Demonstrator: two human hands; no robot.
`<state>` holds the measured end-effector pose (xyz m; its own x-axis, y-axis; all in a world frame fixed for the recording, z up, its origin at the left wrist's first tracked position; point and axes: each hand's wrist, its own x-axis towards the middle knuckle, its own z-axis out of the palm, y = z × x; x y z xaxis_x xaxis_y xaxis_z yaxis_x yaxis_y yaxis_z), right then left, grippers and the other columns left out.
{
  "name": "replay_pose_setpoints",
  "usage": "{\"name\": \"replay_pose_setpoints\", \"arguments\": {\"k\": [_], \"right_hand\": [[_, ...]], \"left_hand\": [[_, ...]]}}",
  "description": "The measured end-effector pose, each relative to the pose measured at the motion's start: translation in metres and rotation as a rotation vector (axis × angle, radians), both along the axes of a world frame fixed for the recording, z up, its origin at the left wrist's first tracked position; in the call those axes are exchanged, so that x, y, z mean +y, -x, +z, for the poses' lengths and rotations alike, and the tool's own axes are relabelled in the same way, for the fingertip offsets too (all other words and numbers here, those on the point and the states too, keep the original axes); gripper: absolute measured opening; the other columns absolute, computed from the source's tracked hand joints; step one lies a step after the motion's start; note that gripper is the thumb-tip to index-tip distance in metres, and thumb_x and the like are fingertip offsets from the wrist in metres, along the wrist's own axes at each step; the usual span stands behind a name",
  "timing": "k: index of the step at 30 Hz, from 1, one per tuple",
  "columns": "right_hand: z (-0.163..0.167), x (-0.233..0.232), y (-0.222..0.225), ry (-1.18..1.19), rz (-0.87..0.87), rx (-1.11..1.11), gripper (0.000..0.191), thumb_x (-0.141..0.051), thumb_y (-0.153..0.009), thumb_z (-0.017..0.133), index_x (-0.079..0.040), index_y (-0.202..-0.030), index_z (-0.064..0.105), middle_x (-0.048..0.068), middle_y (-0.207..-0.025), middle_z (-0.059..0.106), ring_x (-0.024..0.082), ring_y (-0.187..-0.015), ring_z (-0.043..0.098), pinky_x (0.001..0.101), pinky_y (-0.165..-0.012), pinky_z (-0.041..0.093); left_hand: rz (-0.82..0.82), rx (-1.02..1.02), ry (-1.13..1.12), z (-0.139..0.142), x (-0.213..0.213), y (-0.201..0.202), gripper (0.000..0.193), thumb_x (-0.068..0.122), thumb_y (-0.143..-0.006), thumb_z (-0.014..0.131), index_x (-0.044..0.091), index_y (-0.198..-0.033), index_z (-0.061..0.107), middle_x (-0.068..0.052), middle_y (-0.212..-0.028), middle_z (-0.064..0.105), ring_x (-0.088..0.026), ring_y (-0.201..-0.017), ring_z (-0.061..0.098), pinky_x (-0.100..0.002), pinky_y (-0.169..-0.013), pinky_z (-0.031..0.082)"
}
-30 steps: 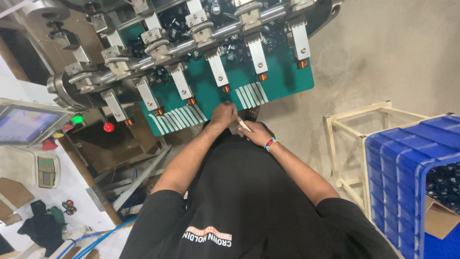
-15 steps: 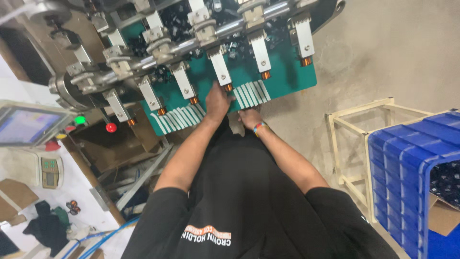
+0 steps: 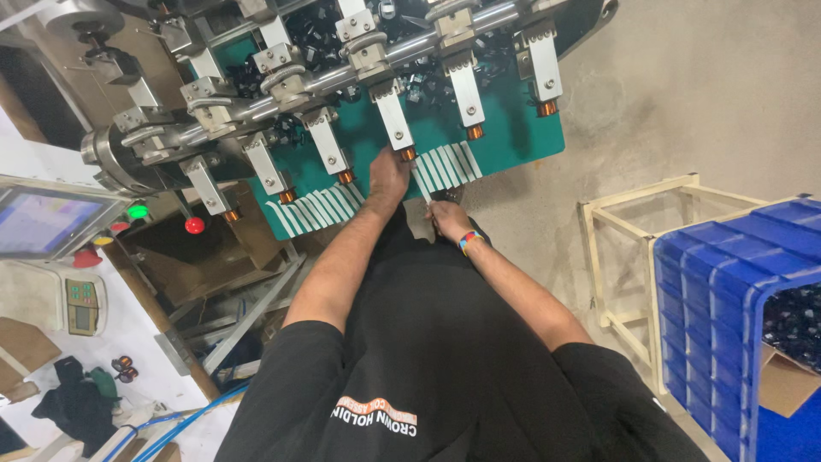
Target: The person stands at an industrial winding machine, picking up small black coil components and loading them one at a time into the machine's clamping stations. They wipe the machine surface with a black cloth, use scissors to trim material at a station, and continue placing components into the machine slots.
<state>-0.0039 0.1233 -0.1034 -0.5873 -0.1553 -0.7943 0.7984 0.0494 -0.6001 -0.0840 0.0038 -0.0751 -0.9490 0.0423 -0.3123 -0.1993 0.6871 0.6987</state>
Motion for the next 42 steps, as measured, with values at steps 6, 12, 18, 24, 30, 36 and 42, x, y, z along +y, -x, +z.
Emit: {"name": "replay_pose_setpoints", "arguments": {"k": [6, 12, 18, 24, 30, 36, 42], "right_hand": [[-0.006, -0.012, 0.013, -0.332, 0.344, 0.167, 0.038, -0.035, -0.103, 0.057, -0.001, -0.101, 0.075, 0.018, -0.079, 0.069, 0.026, -0.065, 0.066, 0.0402, -0.061, 0.052], [0.014, -0.001, -0.022, -0.009, 0.365, 0.507, 0.035, -0.037, -0.1, 0.062, -0.004, -0.105, 0.071, 0.009, -0.08, 0.069, 0.014, -0.072, 0.067, 0.0326, -0.066, 0.052], [0.0, -0.001, -0.019, 0.128, 0.094, 0.139, 0.042, -0.036, -0.108, 0.045, -0.005, -0.094, 0.07, 0.001, -0.067, 0.058, 0.011, -0.057, 0.056, 0.027, -0.057, 0.047], [-0.021, -0.024, 0.004, -0.16, 0.242, -0.148, 0.043, -0.034, -0.107, 0.051, -0.001, -0.092, 0.073, 0.011, -0.07, 0.059, 0.022, -0.059, 0.055, 0.0379, -0.059, 0.042], [-0.004, -0.019, -0.015, -0.107, 0.416, 0.522, 0.035, -0.036, -0.096, 0.067, -0.002, -0.103, 0.072, 0.012, -0.083, 0.071, 0.02, -0.073, 0.066, 0.0377, -0.069, 0.052], [-0.007, -0.011, -0.025, 0.163, 0.197, 0.155, 0.038, -0.037, -0.109, 0.053, -0.004, -0.109, 0.073, 0.009, -0.078, 0.059, 0.015, -0.066, 0.057, 0.0321, -0.064, 0.049], [-0.034, -0.03, -0.004, -0.111, 0.254, 0.143, 0.047, -0.038, -0.108, 0.048, -0.002, -0.095, 0.075, 0.009, -0.075, 0.066, 0.018, -0.065, 0.062, 0.0321, -0.062, 0.049]], "left_hand": [[-0.169, 0.295, 0.263, 0.004, -0.012, -0.02, 0.062, 0.02, -0.076, 0.085, 0.0, -0.124, 0.051, -0.026, -0.118, 0.066, -0.042, -0.102, 0.065, -0.046, -0.083, 0.053], [-0.363, -0.563, 0.053, 0.002, -0.026, -0.041, 0.037, 0.032, -0.073, 0.09, 0.008, -0.095, 0.072, -0.012, -0.101, 0.072, -0.03, -0.098, 0.072, -0.043, -0.087, 0.056], [-0.177, 0.146, 0.25, -0.009, -0.02, -0.018, 0.01, 0.01, -0.084, 0.078, 0.007, -0.086, 0.068, -0.014, -0.107, 0.062, -0.035, -0.094, 0.068, -0.049, -0.081, 0.055], [-0.151, 0.138, 0.217, -0.008, -0.021, -0.009, 0.025, 0.011, -0.084, 0.078, 0.006, -0.106, 0.069, -0.016, -0.115, 0.062, -0.037, -0.099, 0.067, -0.048, -0.083, 0.056], [-0.162, -0.459, 0.034, 0.005, -0.04, -0.042, 0.067, 0.025, -0.066, 0.095, 0.008, -0.119, 0.057, -0.015, -0.105, 0.069, -0.033, -0.096, 0.068, -0.043, -0.085, 0.054], [-0.272, -0.126, 0.33, -0.016, -0.035, -0.025, 0.016, 0.018, -0.086, 0.08, 0.005, -0.088, 0.071, -0.017, -0.11, 0.067, -0.037, -0.092, 0.071, -0.047, -0.079, 0.058], [-0.196, 0.116, 0.451, -0.023, -0.03, -0.001, 0.017, 0.001, -0.081, 0.075, 0.006, -0.096, 0.068, -0.019, -0.118, 0.064, -0.038, -0.09, 0.072, -0.048, -0.075, 0.06]]}}
